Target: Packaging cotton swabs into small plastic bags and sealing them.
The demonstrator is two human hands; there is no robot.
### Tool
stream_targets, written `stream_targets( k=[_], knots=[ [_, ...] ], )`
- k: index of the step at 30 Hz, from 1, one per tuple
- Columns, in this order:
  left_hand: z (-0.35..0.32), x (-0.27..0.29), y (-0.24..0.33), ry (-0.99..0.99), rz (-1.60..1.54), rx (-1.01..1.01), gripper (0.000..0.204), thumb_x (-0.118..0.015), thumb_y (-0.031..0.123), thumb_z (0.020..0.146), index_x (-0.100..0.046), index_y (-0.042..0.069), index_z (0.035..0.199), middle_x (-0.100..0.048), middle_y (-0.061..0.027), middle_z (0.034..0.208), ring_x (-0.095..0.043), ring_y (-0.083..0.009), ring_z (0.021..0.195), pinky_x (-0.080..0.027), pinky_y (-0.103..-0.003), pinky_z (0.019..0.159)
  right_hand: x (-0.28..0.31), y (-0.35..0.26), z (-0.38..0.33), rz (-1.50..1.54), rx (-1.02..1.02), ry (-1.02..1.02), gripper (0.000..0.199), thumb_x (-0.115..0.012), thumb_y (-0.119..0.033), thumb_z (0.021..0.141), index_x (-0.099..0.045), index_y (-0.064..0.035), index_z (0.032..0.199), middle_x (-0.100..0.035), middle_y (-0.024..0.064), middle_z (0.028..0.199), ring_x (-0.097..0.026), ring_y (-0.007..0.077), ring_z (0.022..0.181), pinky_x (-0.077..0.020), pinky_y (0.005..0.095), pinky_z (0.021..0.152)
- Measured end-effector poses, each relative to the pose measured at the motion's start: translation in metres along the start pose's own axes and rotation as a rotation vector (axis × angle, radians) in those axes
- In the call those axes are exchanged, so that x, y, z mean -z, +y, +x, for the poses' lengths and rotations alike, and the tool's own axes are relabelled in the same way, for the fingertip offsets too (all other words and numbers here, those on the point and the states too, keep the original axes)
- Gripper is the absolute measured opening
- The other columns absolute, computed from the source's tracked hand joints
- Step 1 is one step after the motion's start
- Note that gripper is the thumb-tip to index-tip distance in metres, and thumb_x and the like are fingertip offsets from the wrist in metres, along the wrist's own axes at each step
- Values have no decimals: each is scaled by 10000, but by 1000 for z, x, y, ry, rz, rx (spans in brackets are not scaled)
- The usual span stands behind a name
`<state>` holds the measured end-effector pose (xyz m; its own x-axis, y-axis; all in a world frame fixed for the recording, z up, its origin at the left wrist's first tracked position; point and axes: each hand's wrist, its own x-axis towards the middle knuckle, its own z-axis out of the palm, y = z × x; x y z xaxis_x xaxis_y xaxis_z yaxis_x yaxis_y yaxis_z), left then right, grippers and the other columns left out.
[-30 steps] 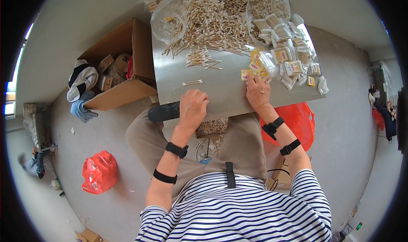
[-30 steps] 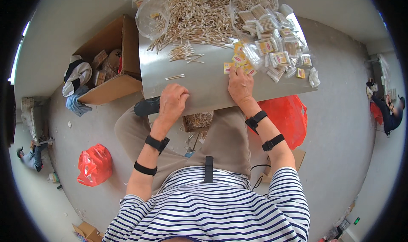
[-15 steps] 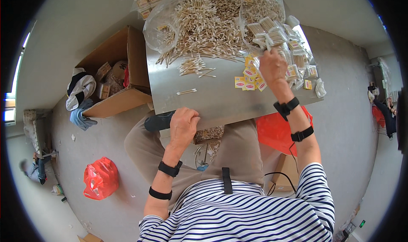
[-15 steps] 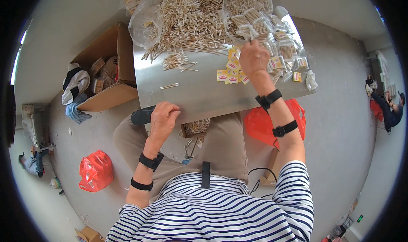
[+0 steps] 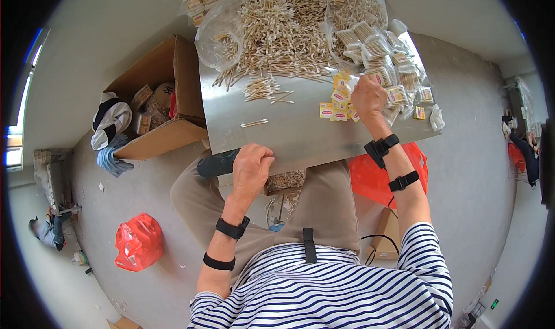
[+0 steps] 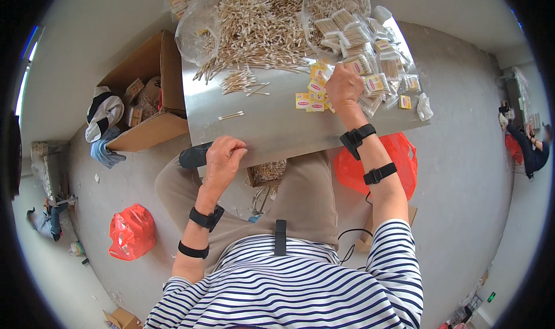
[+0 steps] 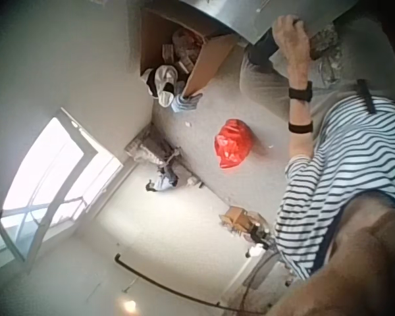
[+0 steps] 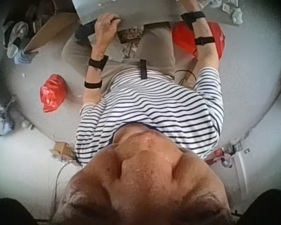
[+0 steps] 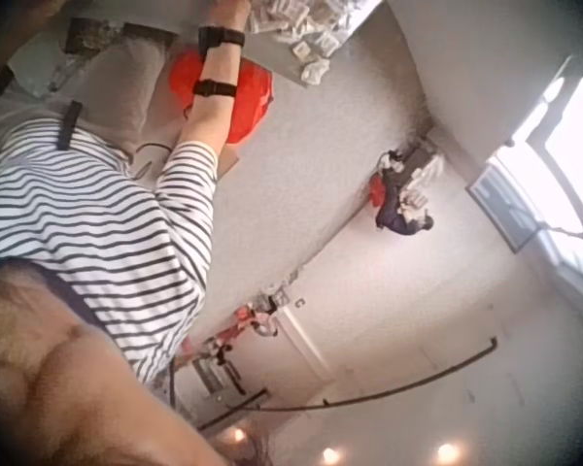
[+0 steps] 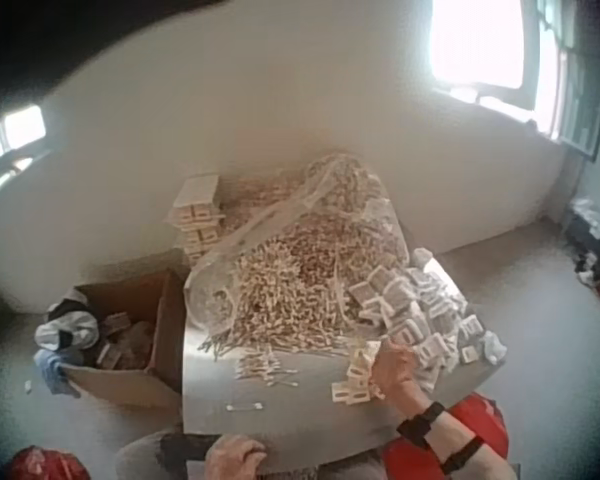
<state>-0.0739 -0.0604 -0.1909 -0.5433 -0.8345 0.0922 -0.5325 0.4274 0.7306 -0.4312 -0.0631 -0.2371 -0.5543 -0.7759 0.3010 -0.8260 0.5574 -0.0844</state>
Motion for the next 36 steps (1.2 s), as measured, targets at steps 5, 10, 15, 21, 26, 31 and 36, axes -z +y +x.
stream_targets(
  k=[5,10,15,21,26,31,36],
  knots=[
    [-3,3,0,-4,-136,87,112,-750,34,794,-712,-4,891,-664,-109,823,-646,-253,777,-512,-356,720,20,-1,8,406,-280,-195,136,-768,-235,817,-737,-103,827,-731,85,993,-714,327,875,-555,419,786],
    [5,4,15,-77,-327,258,114,-746,96,867,-724,-8,907,-715,-67,888,-648,-156,743,-517,-292,712,23,13,11,598,-346,-136,151,-789,-249,807,-732,-109,806,-712,106,915,-698,334,843,-543,439,771],
    [5,1,12,-198,-865,498,231,-717,240,972,-738,21,1040,-749,-84,1002,-696,-154,845,-564,-296,800,50,-36,-48,601,321,208,75,-660,-62,808,-701,-78,869,-644,133,852,-649,339,796,-520,445,706],
    [-3,18,35,-311,-1418,725,260,-699,189,982,-672,-5,1153,-737,-113,1026,-715,-175,889,-593,-337,822,122,-98,-121,774,815,240,200,-615,-7,753,-678,-49,938,-605,102,948,-612,298,835,-507,387,777],
    [-25,45,35,-108,-1226,429,133,-776,38,861,-718,35,981,-728,-56,863,-707,-144,786,-585,-270,714,158,-118,-139,1075,544,122,172,-690,-8,822,-688,-5,994,-634,117,926,-624,236,728,-510,332,679],
    [-47,61,58,-92,-1053,272,120,-778,16,839,-722,22,945,-726,-41,851,-661,-115,759,-539,-262,726,187,-133,-155,1390,180,-380,70,-703,-30,899,-682,25,935,-667,38,767,-561,72,699,-484,255,628],
    [-73,88,67,-37,-1124,247,247,-791,-7,823,-735,4,1064,-736,-42,897,-673,-116,818,-533,-253,787,212,-142,-171,1468,224,-455,22,-675,10,904,-682,16,924,-672,32,786,-581,80,745,-493,250,682]
  ],
)
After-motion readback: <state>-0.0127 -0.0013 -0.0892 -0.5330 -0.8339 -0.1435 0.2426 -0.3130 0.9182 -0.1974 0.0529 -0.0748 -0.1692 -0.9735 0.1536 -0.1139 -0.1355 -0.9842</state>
